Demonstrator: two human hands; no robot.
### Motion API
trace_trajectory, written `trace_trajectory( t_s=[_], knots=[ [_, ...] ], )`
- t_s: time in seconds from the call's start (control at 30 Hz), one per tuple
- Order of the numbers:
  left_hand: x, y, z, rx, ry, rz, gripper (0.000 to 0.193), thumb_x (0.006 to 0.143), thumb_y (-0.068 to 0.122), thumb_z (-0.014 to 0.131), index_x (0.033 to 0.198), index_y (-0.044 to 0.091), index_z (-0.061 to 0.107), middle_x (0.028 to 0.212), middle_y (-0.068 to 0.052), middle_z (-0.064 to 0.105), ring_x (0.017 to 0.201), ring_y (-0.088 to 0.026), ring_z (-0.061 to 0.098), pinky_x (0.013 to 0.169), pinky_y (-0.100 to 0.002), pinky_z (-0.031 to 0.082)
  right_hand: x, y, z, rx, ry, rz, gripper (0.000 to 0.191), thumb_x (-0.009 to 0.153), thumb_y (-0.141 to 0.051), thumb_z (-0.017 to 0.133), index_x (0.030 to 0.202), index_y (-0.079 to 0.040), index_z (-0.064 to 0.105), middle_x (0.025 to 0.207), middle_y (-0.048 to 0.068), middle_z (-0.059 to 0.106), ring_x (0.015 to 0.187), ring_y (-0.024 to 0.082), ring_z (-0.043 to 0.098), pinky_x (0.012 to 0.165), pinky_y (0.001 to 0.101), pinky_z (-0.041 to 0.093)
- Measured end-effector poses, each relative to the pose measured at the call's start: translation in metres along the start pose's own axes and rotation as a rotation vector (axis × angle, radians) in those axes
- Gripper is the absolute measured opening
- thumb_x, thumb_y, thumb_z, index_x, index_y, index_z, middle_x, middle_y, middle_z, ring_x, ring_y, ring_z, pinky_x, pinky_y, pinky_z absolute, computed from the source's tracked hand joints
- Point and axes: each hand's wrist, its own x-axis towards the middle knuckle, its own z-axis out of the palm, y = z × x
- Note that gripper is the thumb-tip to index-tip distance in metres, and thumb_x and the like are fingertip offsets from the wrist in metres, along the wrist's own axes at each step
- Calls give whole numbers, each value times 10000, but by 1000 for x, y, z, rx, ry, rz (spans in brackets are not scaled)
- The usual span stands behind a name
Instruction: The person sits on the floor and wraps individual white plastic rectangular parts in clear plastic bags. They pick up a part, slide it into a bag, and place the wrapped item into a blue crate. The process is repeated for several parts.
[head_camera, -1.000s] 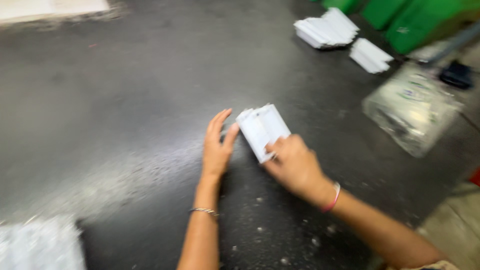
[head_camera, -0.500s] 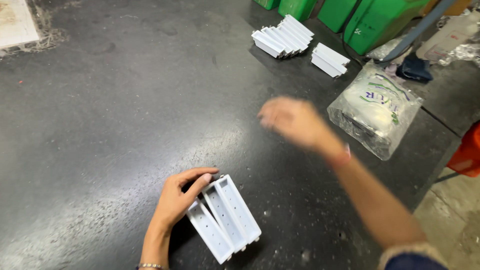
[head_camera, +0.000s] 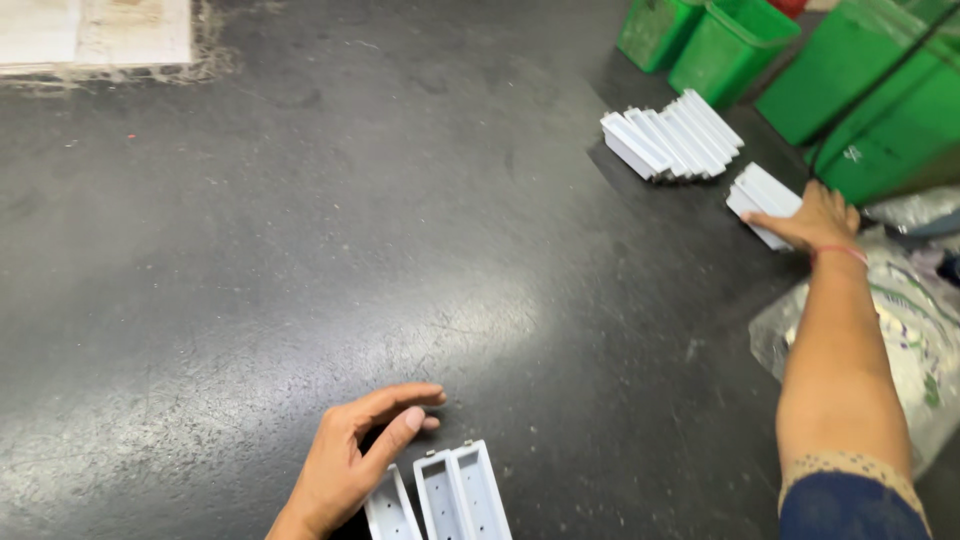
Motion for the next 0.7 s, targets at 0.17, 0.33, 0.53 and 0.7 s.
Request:
trace_trajectory(
  t_s=[0.17, 0.33, 0.53, 0.7],
  knots=[
    [6, 0, 3, -7, 7, -19, 344, 910, 237, 646, 1181, 69, 774, 1106, -81, 843, 978, -186, 816, 907, -343, 602, -10, -11, 2, 51, 59, 29, 1243, 535, -767, 874, 1439, 12, 525, 1407, 317, 505, 1345, 459, 402, 1078, 571, 262],
    [1, 2, 2, -17, 35, 66, 338, 926, 250, 642, 1173, 58, 770, 1094, -88, 829, 945, -186, 809, 882, -337, 606, -31, -19, 15, -94, 302, -106, 830, 681, -591, 873, 1275, -42, 689, 1283, 226, 625, 1262, 427, 544, 1045, 586, 371],
    [-4, 13, 0, -54, -1, 137, 295, 968, 237, 639, 1170, 57, 756, 1108, -88, 794, 951, -156, 779, 874, -311, 596, -39, -18, 4, -65, 264, -208, 608, 737, -392, 859, 1016, 123, 694, 944, 283, 726, 819, 378, 725, 736, 466, 588],
    [-11, 19, -9, -114, -50, 158, 321, 976, 278, 639, 1200, 76, 747, 1174, -77, 774, 1043, -171, 746, 948, -320, 563, -111, -41, -14, 237, 130, -322, 534, 812, -345, 882, 1050, 101, 710, 980, 238, 742, 855, 305, 733, 800, 420, 582]
  ],
)
